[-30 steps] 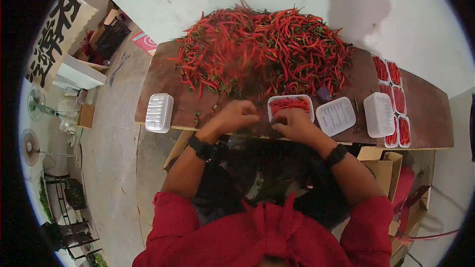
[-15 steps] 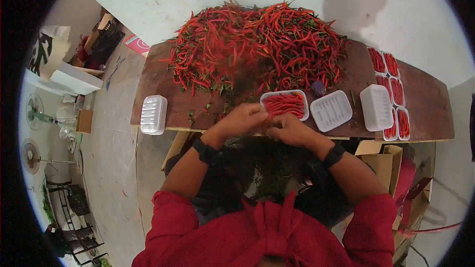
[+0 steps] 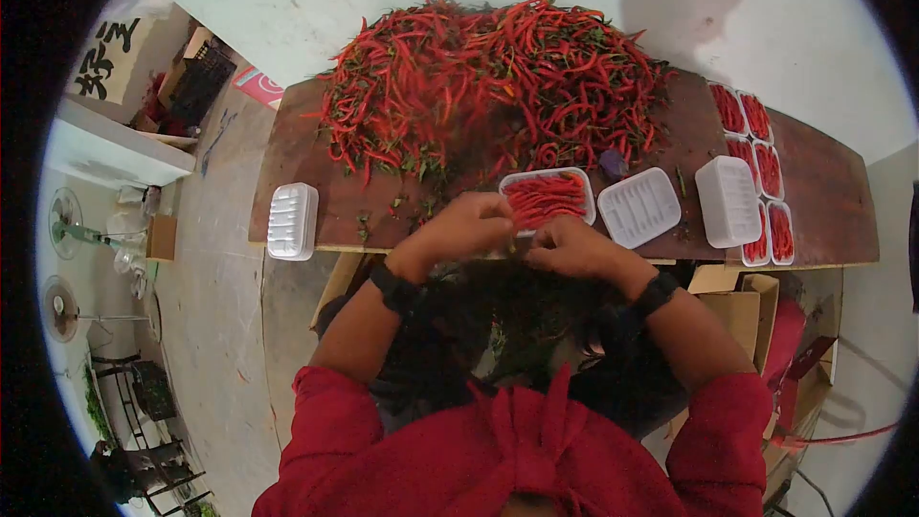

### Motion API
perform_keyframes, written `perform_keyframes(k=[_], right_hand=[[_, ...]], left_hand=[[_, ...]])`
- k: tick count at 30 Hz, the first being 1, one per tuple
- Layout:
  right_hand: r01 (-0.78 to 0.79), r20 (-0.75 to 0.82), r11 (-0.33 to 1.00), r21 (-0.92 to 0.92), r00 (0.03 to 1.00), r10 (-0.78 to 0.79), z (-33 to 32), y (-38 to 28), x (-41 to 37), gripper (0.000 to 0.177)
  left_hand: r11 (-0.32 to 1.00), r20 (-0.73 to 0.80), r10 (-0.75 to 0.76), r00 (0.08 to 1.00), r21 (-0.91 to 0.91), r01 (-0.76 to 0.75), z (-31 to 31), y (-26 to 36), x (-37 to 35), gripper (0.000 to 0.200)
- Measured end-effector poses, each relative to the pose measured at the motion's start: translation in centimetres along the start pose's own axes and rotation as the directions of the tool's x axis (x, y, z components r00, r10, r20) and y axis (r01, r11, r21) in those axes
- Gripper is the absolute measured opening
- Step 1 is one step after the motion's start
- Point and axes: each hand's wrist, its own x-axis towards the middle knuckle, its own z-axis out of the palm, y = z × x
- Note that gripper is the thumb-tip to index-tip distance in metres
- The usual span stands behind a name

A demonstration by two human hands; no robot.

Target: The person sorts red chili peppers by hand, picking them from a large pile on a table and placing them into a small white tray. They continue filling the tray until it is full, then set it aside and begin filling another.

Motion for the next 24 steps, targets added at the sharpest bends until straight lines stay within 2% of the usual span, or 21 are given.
perform_keyframes(k=[1, 2, 4, 8, 10, 11, 15, 17, 18, 20, 21, 23, 24], right_hand=[[-0.02, 0.023, 0.997, -0.077, 1.0, 0.021, -0.1, -0.1, -0.1, 0.022], [-0.02, 0.025, 0.997, -0.076, 0.999, 0.022, 0.1, 0.4, 0.1, 0.022], [0.13, -0.145, 0.991, 0.027, 0.982, -0.124, 0.8, 1.7, 0.5, 0.021], [0.121, -0.202, 0.993, -0.01, 0.972, -0.121, 0.9, 2.2, 1.0, 0.021], [0.136, -0.217, 0.991, -0.008, 0.967, -0.134, 0.9, 1.7, 0.9, 0.021], [0.142, -0.21, 0.99, -0.004, 0.968, -0.14, 0.9, 1.4, 0.9, 0.021], [0.142, -0.143, 0.982, -0.128, 0.977, -0.16, 1.1, 1.7, 1.1, 0.021], [0.158, -0.125, 0.973, -0.167, 0.976, -0.18, 1.4, 1.8, 1.3, 0.021], [0.165, -0.119, 0.97, -0.178, 0.975, -0.187, 1.4, 1.7, 1.4, 0.02], [0.18, -0.108, 0.965, -0.192, 0.973, -0.203, 1.6, 1.5, 1.6, 0.02], [0.187, -0.108, 0.962, -0.2, 0.971, -0.212, 1.7, 1.4, 1.8, 0.02], [0.196, -0.113, 0.957, -0.214, 0.968, -0.224, 1.7, 1.2, 2.2, 0.019], [0.2, -0.101, 0.952, -0.231, 0.968, -0.228, 1.5, 1.1, 2.4, 0.019]], left_hand=[[0.993, 0.003, -0.01, 1.0, -0.121, 0.01, -0.1, -0.1, 0.0, 0.014], [0.992, 0.003, -0.011, 1.0, -0.122, 0.012, -0.1, 0.0, -0.1, 0.014], [0.993, 0.022, 0.002, 1.0, -0.116, 0.0, -0.1, 0.2, -0.2, 0.012], [0.995, 0.019, -0.032, 0.999, -0.095, 0.034, -0.8, 0.9, -0.5, 0.012], [0.951, -0.099, 0.172, 0.98, 0.275, -0.139, -2.6, 2.2, -1.4, 0.014], [0.966, -0.222, 0.07, 0.973, 0.26, -0.01, -3.4, 3.1, -2.3, 0.021], [0.913, -0.357, 0.028, 0.934, 0.39, 0.121, -7.8, 2.9, -7.5, 0.024], [0.754, -0.501, -0.069, 0.863, 0.54, 0.373, -9.2, 1.3, -10.7, 0.027], [0.752, -0.512, -0.074, 0.856, 0.535, 0.385, -9.4, 0.6, -12.1, 0.027], [0.573, -0.604, -0.046, 0.796, 0.636, 0.516, -9.6, -0.9, -14.6, 0.019], [0.572, -0.611, -0.046, 0.79, 0.632, 0.523, -10.0, -1.5, -15.3, 0.019], [0.29, -0.673, -0.205, 0.711, 0.652, 0.7, -10.9, -2.5, -16.1, 0.019], [0.291, -0.673, -0.199, 0.712, 0.653, 0.699, -10.6, -1.9, -15.8, 0.019]])
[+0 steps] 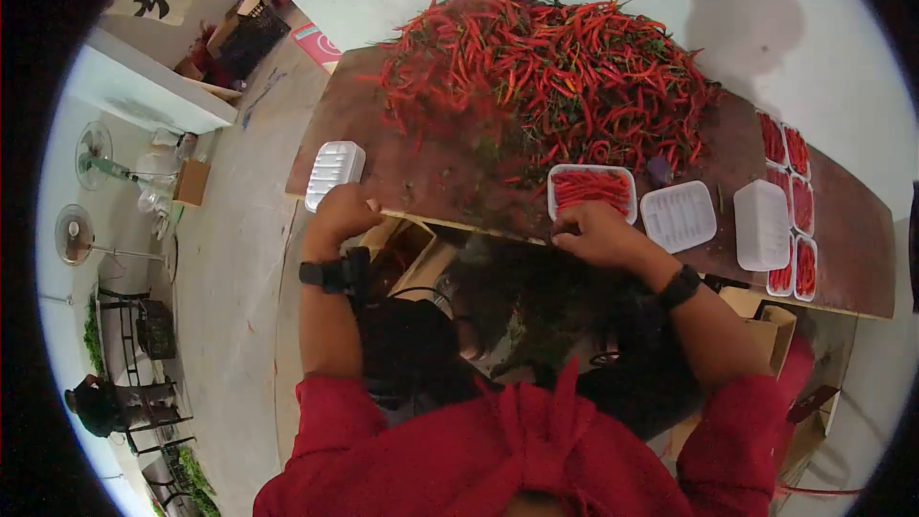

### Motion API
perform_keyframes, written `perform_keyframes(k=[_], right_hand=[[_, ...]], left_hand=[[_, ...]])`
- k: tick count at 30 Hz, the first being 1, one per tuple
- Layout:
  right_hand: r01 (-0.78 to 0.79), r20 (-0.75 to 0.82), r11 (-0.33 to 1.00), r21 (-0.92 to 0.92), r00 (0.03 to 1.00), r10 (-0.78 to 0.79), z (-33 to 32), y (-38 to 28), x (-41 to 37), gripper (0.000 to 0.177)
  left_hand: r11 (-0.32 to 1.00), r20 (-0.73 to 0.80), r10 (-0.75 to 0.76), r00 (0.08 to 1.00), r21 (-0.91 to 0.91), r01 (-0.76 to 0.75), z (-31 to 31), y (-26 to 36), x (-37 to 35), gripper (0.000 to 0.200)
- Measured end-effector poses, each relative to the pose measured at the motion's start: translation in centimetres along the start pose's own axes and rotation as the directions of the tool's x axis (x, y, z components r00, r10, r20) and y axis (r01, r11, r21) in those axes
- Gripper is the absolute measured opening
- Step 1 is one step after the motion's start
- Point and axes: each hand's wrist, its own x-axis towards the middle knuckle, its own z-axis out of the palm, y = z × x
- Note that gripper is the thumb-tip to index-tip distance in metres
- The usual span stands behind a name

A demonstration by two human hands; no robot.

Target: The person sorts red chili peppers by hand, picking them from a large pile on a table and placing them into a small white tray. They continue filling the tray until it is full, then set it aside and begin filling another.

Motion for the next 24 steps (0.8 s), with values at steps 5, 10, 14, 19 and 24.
perform_keyframes(k=[5, 10, 14, 19, 24], right_hand=[[-0.038, -0.012, 0.999, 0.009, 0.999, 0.038, -0.7, -0.4, -0.2, 0.019], [-0.06, -0.035, 0.995, -0.081, 0.998, 0.058, -0.4, 0.5, -1.6, 0.02], [-0.081, -0.082, 0.994, -0.069, 0.994, 0.075, 0.1, 1.9, -2.3, 0.02], [-0.129, -0.028, 0.984, -0.122, 0.992, 0.126, -0.6, 2.1, -2.0, 0.021], [-0.06, -0.056, 0.997, -0.044, 0.997, 0.057, -1.7, 1.0, -1.2, 0.02]], left_hand=[[0.884, -0.221, 0.254, 0.942, -0.342, -0.318, -0.9, 7.9, 1.5, 0.022], [0.723, -0.295, 0.578, 0.761, -0.249, -0.645, 1.5, 16.2, 4.3, 0.025], [0.76, -0.208, 0.6, 0.773, -0.153, -0.631, 3.8, 19.1, 5.5, 0.022], [0.85, -0.167, 0.488, 0.857, -0.131, -0.51, 3.9, 18.8, 6.3, 0.022], [0.848, -0.119, 0.47, 0.874, -0.215, -0.485, 1.7, 16.5, 6.3, 0.022]])
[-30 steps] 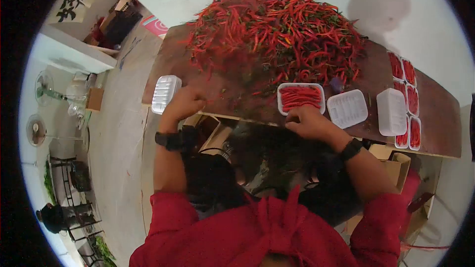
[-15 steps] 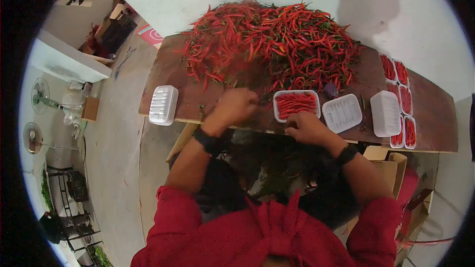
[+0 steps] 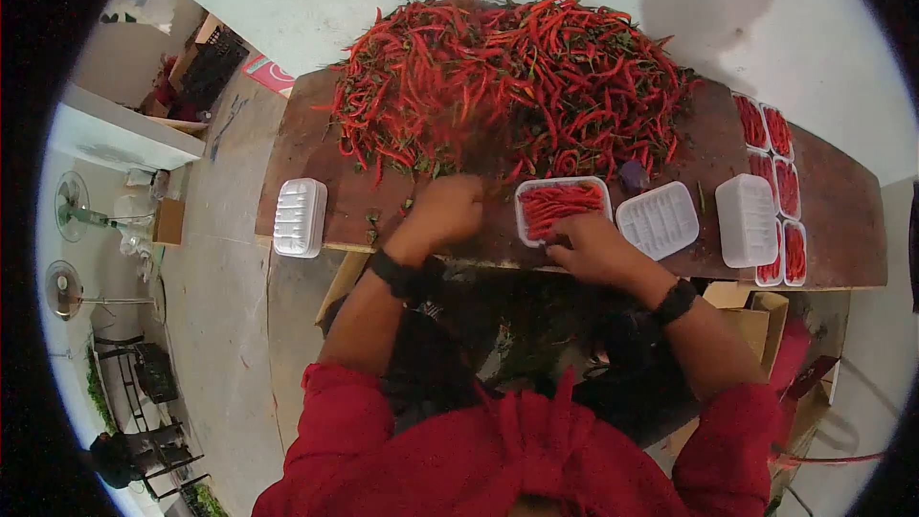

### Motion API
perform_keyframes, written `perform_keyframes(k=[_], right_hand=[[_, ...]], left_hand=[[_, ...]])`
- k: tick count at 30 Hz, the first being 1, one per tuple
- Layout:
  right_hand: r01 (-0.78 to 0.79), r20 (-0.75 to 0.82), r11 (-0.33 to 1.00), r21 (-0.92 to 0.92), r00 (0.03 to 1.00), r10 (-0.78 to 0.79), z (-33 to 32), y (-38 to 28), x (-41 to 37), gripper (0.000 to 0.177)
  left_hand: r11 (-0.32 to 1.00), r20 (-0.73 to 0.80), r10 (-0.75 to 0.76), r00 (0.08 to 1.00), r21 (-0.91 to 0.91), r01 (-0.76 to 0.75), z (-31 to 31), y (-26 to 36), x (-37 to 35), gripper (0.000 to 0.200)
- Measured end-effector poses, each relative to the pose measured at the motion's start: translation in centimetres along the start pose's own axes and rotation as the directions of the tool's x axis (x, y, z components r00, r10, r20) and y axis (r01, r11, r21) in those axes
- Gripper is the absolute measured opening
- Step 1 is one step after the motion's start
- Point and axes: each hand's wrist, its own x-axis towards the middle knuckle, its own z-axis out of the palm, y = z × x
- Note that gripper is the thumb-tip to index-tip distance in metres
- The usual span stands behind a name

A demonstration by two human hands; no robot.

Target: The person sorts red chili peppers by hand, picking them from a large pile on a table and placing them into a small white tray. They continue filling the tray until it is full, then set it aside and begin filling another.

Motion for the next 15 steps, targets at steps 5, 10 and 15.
perform_keyframes(k=[5, 10, 15], right_hand=[[0.069, -0.127, 0.994, 0.083, 0.99, -0.058, 0.5, -0.3, 0.3, 0.02], [0.026, -0.344, 0.977, 0.212, 0.938, 0.05, 0.4, -1.5, 0.4, 0.024], [0.043, -0.16, 0.981, 0.189, 0.987, -0.012, 1.0, -1.2, 0.3, 0.021]], left_hand=[[0.966, 0.07, 0.075, 0.995, -0.254, -0.055, -1.1, -1.1, -1.2, 0.02], [0.862, 0.182, 0.294, 0.938, -0.475, -0.178, -1.7, 0.8, -2.3, 0.013], [0.826, 0.128, 0.324, 0.937, -0.522, -0.214, -1.0, 1.1, -2.8, 0.016]])
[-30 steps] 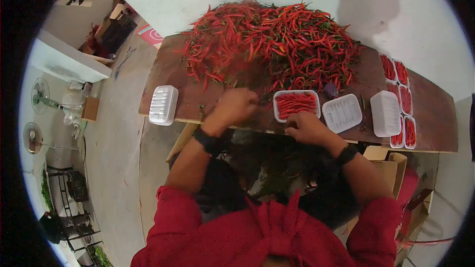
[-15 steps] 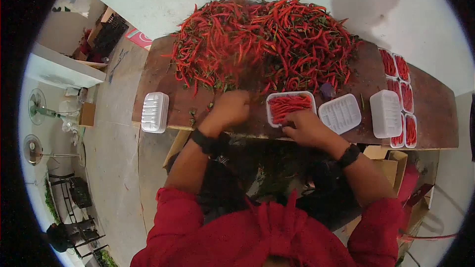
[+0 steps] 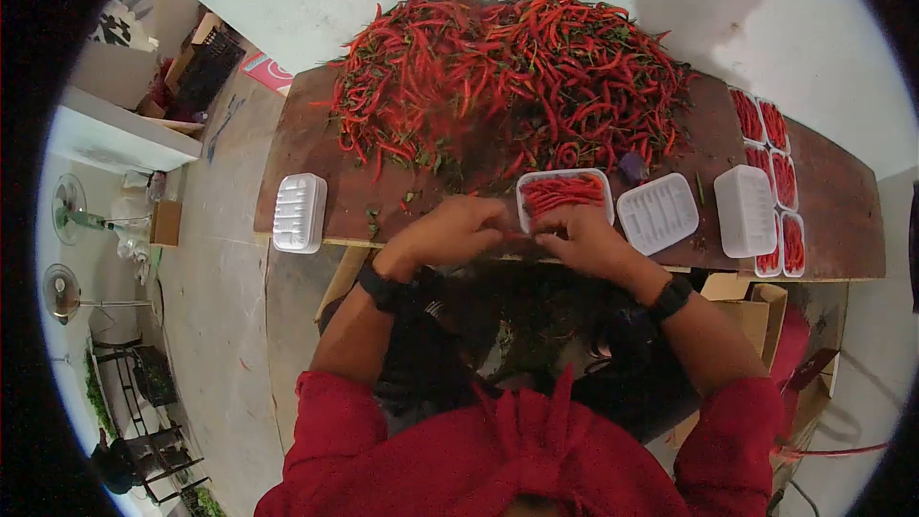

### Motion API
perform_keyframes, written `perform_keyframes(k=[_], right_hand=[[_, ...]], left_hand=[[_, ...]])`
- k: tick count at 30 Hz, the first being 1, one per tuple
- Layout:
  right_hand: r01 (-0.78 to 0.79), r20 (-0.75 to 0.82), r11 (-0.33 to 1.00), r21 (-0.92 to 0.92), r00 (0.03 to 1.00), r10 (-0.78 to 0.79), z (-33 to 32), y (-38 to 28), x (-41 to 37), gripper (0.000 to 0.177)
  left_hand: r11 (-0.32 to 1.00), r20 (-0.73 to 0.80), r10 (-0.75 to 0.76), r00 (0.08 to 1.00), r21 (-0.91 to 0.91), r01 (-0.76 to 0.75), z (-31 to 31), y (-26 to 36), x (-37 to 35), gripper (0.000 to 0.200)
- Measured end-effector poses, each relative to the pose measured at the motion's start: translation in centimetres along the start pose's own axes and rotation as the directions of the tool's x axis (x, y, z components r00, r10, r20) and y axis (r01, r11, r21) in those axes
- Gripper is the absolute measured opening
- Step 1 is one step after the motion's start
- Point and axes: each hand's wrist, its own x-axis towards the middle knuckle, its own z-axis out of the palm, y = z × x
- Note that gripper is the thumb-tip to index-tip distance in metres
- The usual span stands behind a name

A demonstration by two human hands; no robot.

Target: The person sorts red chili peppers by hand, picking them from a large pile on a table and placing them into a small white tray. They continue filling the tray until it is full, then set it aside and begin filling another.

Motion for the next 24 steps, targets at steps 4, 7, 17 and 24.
perform_keyframes(k=[4, 7, 17, 24], right_hand=[[-0.022, 0.141, 0.998, 0.053, 0.99, 0.014, 0.4, 0.0, -0.1, 0.014], [-0.071, 0.159, 0.996, 0.056, 0.985, 0.062, 0.3, -0.3, 0.0, 0.013], [-0.074, 0.117, 0.879, -0.47, 0.982, 0.146, 0.0, -2.2, -0.7, 0.031], [-0.072, 0.108, 0.992, -0.103, 0.991, 0.083, 1.1, -2.0, -1.4, 0.033]], left_hand=[[0.999, -0.06, -0.004, 0.998, 0.041, 0.007, 0.2, 0.0, -0.4, 0.014], [0.995, -0.025, -0.035, 0.999, 0.093, 0.037, 0.0, 0.1, -0.5, 0.015], [0.979, 0.036, 0.027, 0.999, 0.202, -0.034, -1.9, 2.1, -2.1, 0.017], [0.996, -0.025, -0.001, 1.0, 0.088, 0.003, -1.1, 0.9, -1.7, 0.016]])
